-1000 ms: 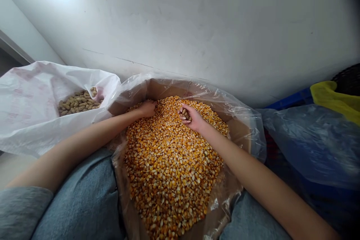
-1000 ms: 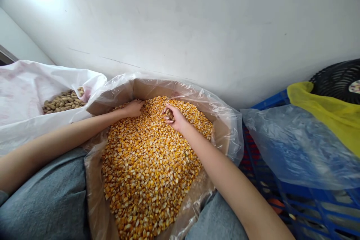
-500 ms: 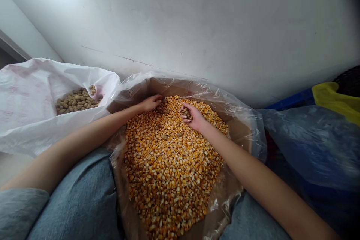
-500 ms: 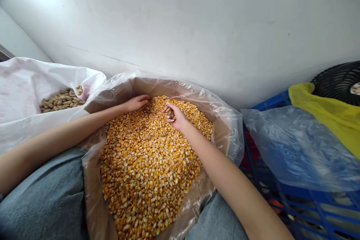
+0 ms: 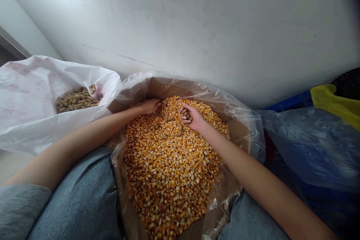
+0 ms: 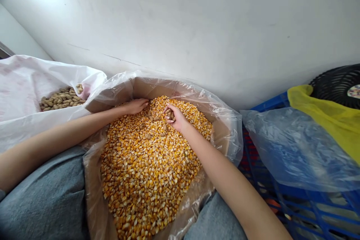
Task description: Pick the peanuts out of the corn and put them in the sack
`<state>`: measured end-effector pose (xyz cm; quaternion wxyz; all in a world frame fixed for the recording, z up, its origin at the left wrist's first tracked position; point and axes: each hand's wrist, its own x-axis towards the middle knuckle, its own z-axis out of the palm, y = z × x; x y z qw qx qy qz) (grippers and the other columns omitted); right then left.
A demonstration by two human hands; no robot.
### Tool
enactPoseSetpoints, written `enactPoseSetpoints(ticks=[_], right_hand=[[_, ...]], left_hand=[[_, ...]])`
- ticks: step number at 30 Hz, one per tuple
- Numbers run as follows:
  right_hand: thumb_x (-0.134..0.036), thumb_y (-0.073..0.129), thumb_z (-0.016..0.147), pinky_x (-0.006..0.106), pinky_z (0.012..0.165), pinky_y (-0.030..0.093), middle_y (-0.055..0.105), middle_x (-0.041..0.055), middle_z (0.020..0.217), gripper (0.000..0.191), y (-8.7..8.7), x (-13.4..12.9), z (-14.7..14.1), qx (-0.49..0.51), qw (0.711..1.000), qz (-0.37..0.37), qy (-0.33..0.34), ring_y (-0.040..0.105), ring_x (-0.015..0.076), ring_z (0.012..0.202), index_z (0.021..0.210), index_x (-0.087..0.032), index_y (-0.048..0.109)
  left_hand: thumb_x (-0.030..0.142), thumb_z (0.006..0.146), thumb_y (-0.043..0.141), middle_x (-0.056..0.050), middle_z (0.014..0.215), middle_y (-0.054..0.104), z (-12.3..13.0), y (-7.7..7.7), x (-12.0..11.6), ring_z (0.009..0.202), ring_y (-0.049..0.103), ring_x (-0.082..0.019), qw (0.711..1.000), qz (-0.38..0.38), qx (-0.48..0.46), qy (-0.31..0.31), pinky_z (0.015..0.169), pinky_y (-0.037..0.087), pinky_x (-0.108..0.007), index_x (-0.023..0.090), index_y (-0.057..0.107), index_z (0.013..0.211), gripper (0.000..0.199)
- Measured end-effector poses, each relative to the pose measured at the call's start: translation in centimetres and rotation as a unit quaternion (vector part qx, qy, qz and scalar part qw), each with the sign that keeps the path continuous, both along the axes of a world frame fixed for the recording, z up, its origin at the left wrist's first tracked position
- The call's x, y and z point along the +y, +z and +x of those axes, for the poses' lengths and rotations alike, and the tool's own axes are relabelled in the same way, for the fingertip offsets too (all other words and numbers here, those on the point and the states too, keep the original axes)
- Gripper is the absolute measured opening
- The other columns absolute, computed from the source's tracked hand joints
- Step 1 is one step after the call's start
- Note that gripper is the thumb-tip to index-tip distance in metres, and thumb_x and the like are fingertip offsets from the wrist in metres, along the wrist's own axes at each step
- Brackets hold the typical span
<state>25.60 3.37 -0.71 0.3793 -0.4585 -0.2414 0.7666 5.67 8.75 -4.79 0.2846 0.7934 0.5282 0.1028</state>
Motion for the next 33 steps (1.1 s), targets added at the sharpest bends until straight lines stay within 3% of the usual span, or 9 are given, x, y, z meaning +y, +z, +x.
enactPoseSetpoints(ticks=[4, 8, 10, 13, 16, 22, 25, 29, 33], right_hand=[[-0.023, 0.051, 0.068, 0.011, 0.028, 0.013, 0.043, -0.0038, 0.048, 0.014, -0.1, -0.1, -0.1, -0.004, 1.000, -0.001, 0.004, 0.035, 0.0030, 0.034, 0.059, -0.014, 0.046], [-0.025, 0.050, 0.069, 0.012, 0.028, 0.014, 0.045, -0.0030, 0.050, 0.015, 0.0, 0.1, -0.1, 0.003, 1.000, 0.005, 0.004, 0.034, 0.0027, 0.035, 0.060, -0.014, 0.046], [-0.026, 0.051, 0.069, 0.012, 0.028, 0.014, 0.046, -0.0027, 0.050, 0.015, 0.1, 0.2, 0.0, 0.004, 1.000, 0.009, 0.001, 0.034, 0.0028, 0.035, 0.060, -0.014, 0.046], [-0.026, 0.052, 0.068, 0.012, 0.028, 0.014, 0.045, -0.0030, 0.049, 0.015, 0.1, 0.2, 0.0, -0.002, 1.000, 0.006, -0.003, 0.035, 0.0030, 0.035, 0.060, -0.015, 0.047], [-0.025, 0.052, 0.068, 0.012, 0.028, 0.014, 0.045, -0.0031, 0.049, 0.014, 0.2, 0.0, -0.1, 0.001, 1.000, 0.003, -0.004, 0.035, 0.0029, 0.035, 0.059, -0.015, 0.046], [-0.026, 0.054, 0.066, 0.012, 0.028, 0.013, 0.049, -0.0028, 0.055, 0.014, 0.5, 0.3, -0.1, 0.009, 1.000, 0.014, -0.007, 0.035, 0.0027, 0.036, 0.060, -0.015, 0.047], [-0.028, 0.054, 0.065, 0.012, 0.029, 0.013, 0.049, -0.0032, 0.055, 0.015, 0.8, 0.5, 0.1, 0.017, 1.000, 0.018, -0.012, 0.035, 0.0026, 0.036, 0.060, -0.016, 0.046], [-0.027, 0.055, 0.064, 0.012, 0.029, 0.013, 0.047, -0.0036, 0.055, 0.015, 1.0, 0.5, 0.2, 0.015, 0.999, 0.021, -0.020, 0.034, 0.0025, 0.037, 0.060, -0.016, 0.046], [-0.026, 0.054, 0.064, 0.013, 0.029, 0.014, 0.047, -0.0030, 0.054, 0.014, 0.8, 0.1, 0.1, -0.007, 1.000, 0.026, -0.011, 0.035, 0.0033, 0.038, 0.060, -0.016, 0.046]], left_hand=[[0.038, 0.080, 0.027, -0.011, 0.124, 0.040, 1.1, -1.0, -0.5, 0.110, 0.037, -0.024, 0.996, -0.065, 0.065, 0.022, 0.091, 0.026, -0.037, 0.012, 0.044, 0.113, 0.046], [0.038, 0.083, 0.009, -0.004, 0.113, 0.052, 1.1, 0.4, -0.1, 0.096, 0.050, -0.015, 0.982, -0.161, -0.091, -0.027, 0.079, 0.039, -0.025, 0.016, 0.048, 0.110, 0.052], [0.040, 0.083, 0.007, -0.007, 0.113, 0.052, 0.7, 0.8, 0.2, 0.098, 0.049, -0.016, 0.982, -0.129, -0.135, -0.016, 0.082, 0.037, -0.025, 0.012, 0.045, 0.113, 0.055], [0.045, 0.080, 0.020, -0.011, 0.124, 0.040, 0.3, 0.1, 0.1, 0.112, 0.037, -0.020, 0.998, -0.040, -0.047, -0.015, 0.093, 0.026, -0.031, 0.009, 0.040, 0.118, 0.055], [0.050, 0.076, 0.028, -0.009, 0.135, 0.020, 0.7, -0.9, -0.8, 0.120, 0.022, -0.025, 0.996, -0.086, 0.009, -0.013, 0.096, 0.019, -0.037, 0.014, 0.033, 0.123, 0.060], [0.048, 0.081, 0.012, -0.001, 0.121, 0.045, 1.3, 1.1, -2.0, 0.108, 0.042, -0.017, 0.917, -0.300, -0.258, -0.042, 0.084, 0.037, -0.028, 0.023, 0.044, 0.115, 0.054], [0.049, 0.081, 0.008, -0.003, 0.116, 0.050, 0.7, 1.6, -1.5, 0.103, 0.046, -0.017, 0.938, -0.224, -0.262, -0.027, 0.085, 0.036, -0.028, 0.019, 0.045, 0.114, 0.058], [0.048, 0.079, 0.022, -0.010, 0.122, 0.042, -0.3, -0.4, -0.7, 0.112, 0.036, -0.022, 0.999, 0.002, -0.034, 0.008, 0.094, 0.024, -0.034, 0.013, 0.042, 0.116, 0.055], [0.045, 0.078, 0.026, -0.011, 0.129, 0.032, -0.3, -1.7, -0.6, 0.116, 0.030, -0.025, 0.997, -0.025, 0.066, -0.001, 0.094, 0.022, -0.039, 0.014, 0.037, 0.121, 0.053]])
